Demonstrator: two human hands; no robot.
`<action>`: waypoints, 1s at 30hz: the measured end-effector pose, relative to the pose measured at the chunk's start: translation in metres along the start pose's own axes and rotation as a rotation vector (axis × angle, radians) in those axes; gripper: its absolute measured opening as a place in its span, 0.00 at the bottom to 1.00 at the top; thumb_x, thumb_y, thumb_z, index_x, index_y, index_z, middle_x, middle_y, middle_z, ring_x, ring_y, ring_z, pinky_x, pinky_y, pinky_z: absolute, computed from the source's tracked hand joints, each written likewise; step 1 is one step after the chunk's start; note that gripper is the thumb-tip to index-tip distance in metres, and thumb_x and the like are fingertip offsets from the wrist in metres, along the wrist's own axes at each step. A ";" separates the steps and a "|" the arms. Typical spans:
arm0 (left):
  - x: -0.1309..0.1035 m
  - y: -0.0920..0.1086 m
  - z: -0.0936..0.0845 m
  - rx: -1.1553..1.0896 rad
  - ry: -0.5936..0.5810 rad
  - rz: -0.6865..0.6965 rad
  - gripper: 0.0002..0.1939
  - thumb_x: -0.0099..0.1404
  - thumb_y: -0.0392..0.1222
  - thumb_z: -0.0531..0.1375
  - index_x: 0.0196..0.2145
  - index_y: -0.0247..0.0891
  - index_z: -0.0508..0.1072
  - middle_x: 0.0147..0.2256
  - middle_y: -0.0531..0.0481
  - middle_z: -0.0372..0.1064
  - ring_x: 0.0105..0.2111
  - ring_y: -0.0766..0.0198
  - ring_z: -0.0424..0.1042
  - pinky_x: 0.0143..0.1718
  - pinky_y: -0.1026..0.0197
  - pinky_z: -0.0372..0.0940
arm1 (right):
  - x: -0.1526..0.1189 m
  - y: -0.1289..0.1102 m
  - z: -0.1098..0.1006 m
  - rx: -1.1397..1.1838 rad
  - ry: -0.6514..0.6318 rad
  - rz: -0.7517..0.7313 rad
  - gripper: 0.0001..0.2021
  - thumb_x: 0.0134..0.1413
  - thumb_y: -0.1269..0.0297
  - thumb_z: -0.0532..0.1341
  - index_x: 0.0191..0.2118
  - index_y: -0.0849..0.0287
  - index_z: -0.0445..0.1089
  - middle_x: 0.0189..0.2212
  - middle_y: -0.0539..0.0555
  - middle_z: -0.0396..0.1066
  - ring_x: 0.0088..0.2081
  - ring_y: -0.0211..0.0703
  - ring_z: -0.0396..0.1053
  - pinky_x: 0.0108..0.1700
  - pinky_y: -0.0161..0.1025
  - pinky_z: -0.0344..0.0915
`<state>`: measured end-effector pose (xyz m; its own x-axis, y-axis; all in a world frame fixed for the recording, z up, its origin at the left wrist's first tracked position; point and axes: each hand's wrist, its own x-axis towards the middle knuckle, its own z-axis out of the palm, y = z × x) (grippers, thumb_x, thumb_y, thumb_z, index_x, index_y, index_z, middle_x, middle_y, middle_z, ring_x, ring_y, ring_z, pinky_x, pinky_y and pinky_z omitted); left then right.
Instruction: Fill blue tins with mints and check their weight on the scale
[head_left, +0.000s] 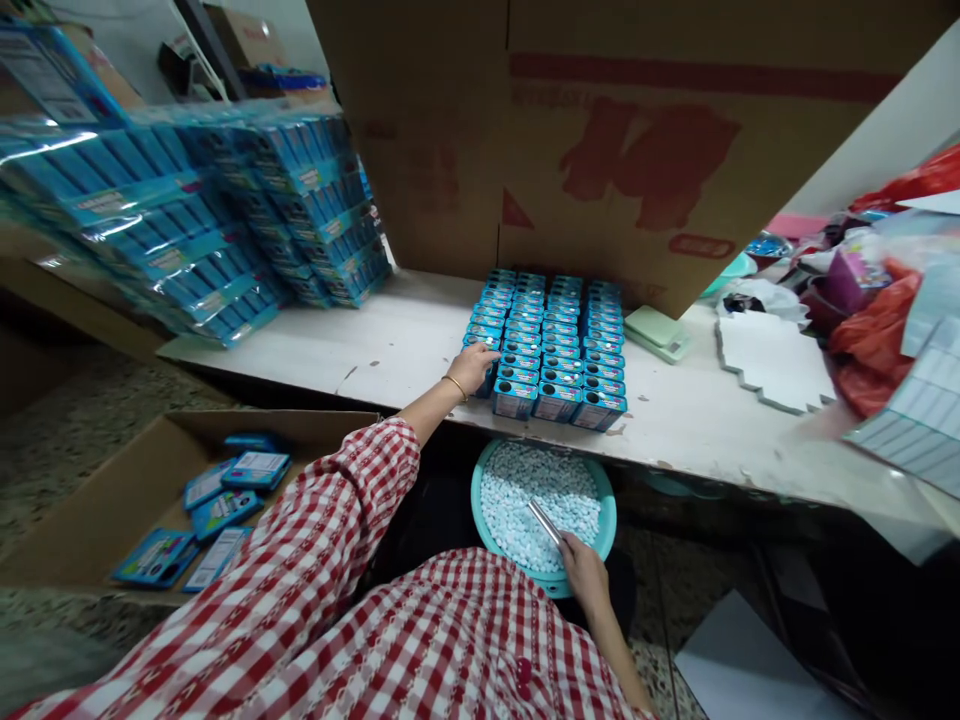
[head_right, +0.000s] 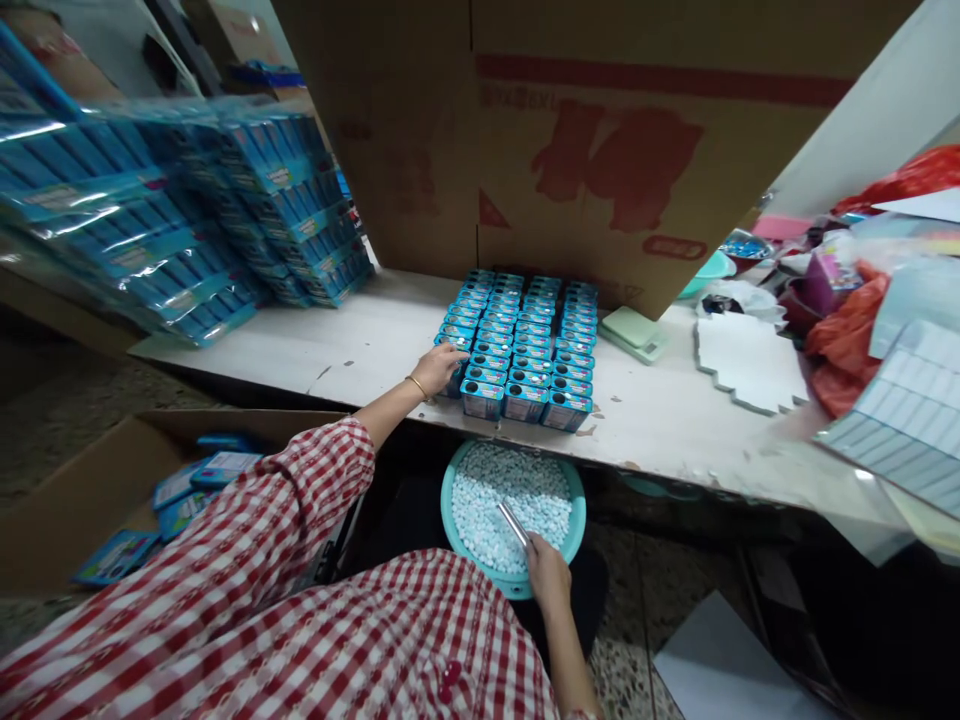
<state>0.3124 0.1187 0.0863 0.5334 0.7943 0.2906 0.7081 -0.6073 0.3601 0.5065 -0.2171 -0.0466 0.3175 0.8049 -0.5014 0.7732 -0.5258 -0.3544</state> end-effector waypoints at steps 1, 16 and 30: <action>0.002 0.000 -0.001 0.006 -0.016 0.008 0.16 0.61 0.31 0.53 0.42 0.39 0.76 0.39 0.46 0.70 0.39 0.59 0.71 0.41 0.58 0.67 | 0.000 0.000 0.000 -0.005 -0.002 -0.008 0.21 0.62 0.61 0.45 0.54 0.55 0.66 0.47 0.54 0.72 0.49 0.46 0.69 0.45 0.35 0.62; -0.011 -0.009 0.003 -0.157 0.178 -0.077 0.09 0.58 0.32 0.56 0.32 0.38 0.76 0.35 0.48 0.73 0.37 0.62 0.71 0.42 0.60 0.66 | 0.001 -0.003 -0.007 -0.083 -0.040 -0.055 0.21 0.62 0.61 0.44 0.53 0.54 0.67 0.48 0.53 0.72 0.48 0.43 0.70 0.44 0.33 0.61; -0.016 -0.027 0.012 -0.947 0.425 -0.359 0.09 0.58 0.35 0.57 0.37 0.34 0.73 0.33 0.47 0.74 0.33 0.65 0.72 0.37 0.62 0.68 | 0.008 -0.002 -0.005 -0.110 -0.064 -0.063 0.21 0.62 0.60 0.44 0.53 0.55 0.67 0.48 0.54 0.72 0.48 0.43 0.69 0.44 0.32 0.61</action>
<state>0.2906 0.1228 0.0616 0.0356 0.9678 0.2491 0.0518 -0.2507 0.9667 0.5105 -0.2087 -0.0456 0.2336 0.8144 -0.5312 0.8472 -0.4386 -0.2999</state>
